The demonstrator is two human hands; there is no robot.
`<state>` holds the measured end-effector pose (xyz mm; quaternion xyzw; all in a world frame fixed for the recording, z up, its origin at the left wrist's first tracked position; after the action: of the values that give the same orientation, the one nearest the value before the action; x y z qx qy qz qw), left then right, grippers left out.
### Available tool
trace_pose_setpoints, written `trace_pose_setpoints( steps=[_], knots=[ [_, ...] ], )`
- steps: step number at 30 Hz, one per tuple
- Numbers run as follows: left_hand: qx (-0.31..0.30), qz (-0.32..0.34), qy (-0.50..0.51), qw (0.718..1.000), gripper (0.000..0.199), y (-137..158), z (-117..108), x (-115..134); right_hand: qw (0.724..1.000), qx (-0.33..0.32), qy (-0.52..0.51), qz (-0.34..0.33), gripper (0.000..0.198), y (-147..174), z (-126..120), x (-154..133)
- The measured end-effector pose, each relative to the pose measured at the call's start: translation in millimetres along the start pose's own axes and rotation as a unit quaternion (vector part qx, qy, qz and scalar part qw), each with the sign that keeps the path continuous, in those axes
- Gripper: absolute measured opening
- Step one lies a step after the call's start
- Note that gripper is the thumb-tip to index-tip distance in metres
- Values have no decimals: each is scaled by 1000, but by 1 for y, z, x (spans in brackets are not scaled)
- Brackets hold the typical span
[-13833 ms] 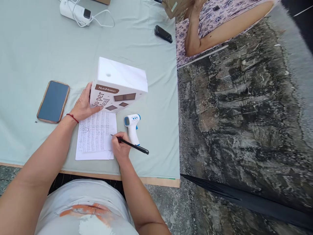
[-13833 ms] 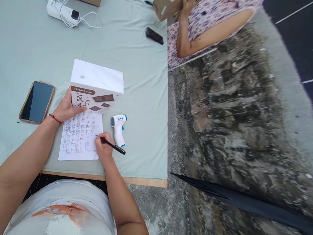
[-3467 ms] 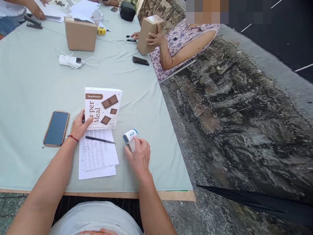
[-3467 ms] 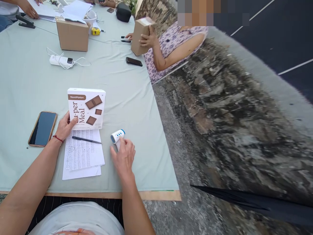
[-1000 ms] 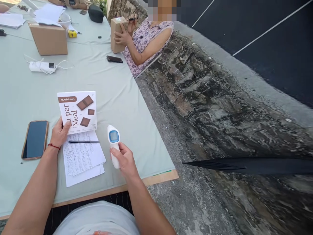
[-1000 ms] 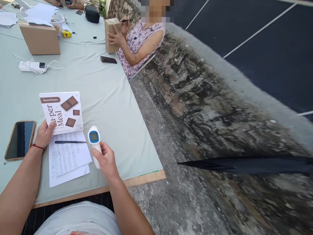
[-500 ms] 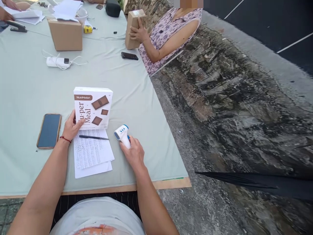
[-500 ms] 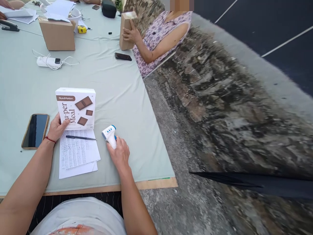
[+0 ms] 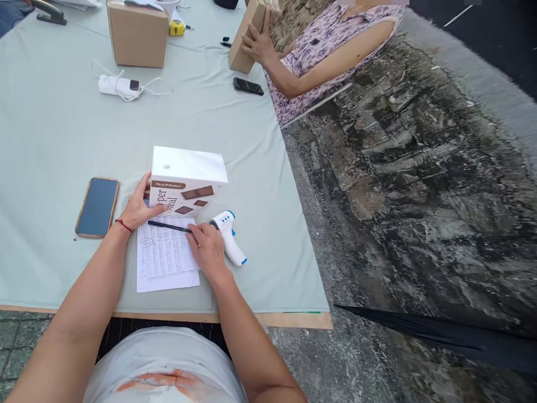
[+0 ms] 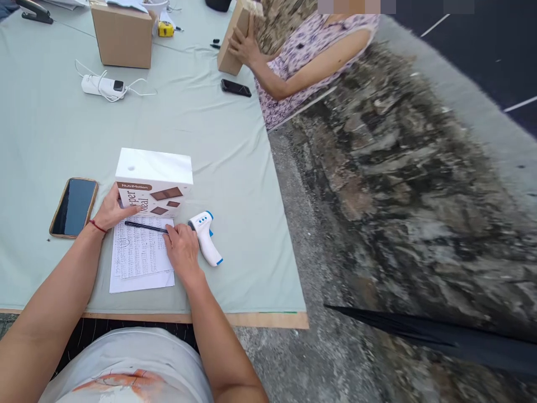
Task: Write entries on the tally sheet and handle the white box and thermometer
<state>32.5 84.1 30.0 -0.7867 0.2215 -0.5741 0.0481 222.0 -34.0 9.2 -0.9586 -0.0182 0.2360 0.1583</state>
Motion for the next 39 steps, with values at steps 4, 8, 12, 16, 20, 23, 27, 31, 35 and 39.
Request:
trace_pose_setpoints(
  steps=[4, 8, 12, 16, 20, 23, 27, 31, 35, 39],
  knots=[
    [-13, 22, 13, 1000, 96, -1, 6, 7, 998, -39, -21, -39, 21, 2, -3, 0],
    [-15, 6, 26, 1000, 102, 0, 8, -2, 986, -53, -155, -28, 19, 14, -24, 14],
    [-28, 29, 31, 999, 101, 0, 12, 0, 937, -4, -325, 129, 12, 28, -28, 41],
    [-40, 73, 35, 996, 97, -3, 16, 14, 890, -19, -409, 203, 10, 40, -6, 39],
    [-49, 82, 31, 995, 90, -4, 18, 14, 894, -28, -389, 221, 8, 43, 1, 31],
    [-49, 78, 30, 995, 86, -3, 18, 10, 901, -46, -373, 216, 7, 42, 2, 27],
    [-47, 72, 27, 996, 84, -3, 18, 8, 911, -55, -357, 201, 8, 40, 1, 23],
    [-47, 80, 36, 995, 83, -3, 18, 12, 919, -59, -343, 187, 7, 39, 0, 19],
    [-50, 57, 25, 997, 84, -3, 18, 10, 930, -57, -324, 167, 8, 38, 0, 16],
    [-53, 50, 22, 997, 86, -2, 18, 10, 933, -54, -316, 163, 8, 38, -1, 16]
  ],
)
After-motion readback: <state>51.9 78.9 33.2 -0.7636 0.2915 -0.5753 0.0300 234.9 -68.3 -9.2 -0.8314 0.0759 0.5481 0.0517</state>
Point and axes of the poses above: each hand's wrist, its own y-axis away from the middle knuckle, its own z-axis out of the palm, x = y × z, the point moved 9 cm from there along -y, towards the middle knuckle, and after that the axes turned 7 degrees about z, right-handed, at the moved point
